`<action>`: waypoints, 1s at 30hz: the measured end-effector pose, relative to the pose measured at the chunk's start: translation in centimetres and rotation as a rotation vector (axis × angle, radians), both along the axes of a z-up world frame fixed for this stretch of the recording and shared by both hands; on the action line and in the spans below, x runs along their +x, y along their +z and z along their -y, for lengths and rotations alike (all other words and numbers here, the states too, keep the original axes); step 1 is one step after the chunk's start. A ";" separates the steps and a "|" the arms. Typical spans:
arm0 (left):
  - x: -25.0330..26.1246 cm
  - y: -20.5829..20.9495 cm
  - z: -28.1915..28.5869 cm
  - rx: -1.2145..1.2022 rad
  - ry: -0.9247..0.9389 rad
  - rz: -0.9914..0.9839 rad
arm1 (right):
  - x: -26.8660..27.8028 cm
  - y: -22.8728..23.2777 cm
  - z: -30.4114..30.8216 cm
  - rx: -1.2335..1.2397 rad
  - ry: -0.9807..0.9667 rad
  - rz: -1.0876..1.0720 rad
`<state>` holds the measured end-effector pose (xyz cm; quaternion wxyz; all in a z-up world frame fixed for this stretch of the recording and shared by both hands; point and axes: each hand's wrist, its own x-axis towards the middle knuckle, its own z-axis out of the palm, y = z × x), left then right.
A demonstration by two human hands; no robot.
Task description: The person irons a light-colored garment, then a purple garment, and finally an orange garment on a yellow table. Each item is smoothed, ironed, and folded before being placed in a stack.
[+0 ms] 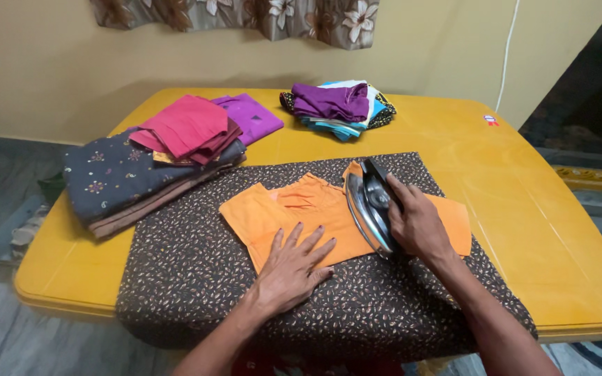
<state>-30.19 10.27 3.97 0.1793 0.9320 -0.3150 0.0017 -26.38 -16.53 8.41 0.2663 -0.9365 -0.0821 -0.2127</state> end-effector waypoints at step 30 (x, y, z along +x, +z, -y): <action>-6.1 -1.0 -3.1 -0.445 0.167 0.446 | 3.5 0.9 -0.6 0.013 0.709 -0.249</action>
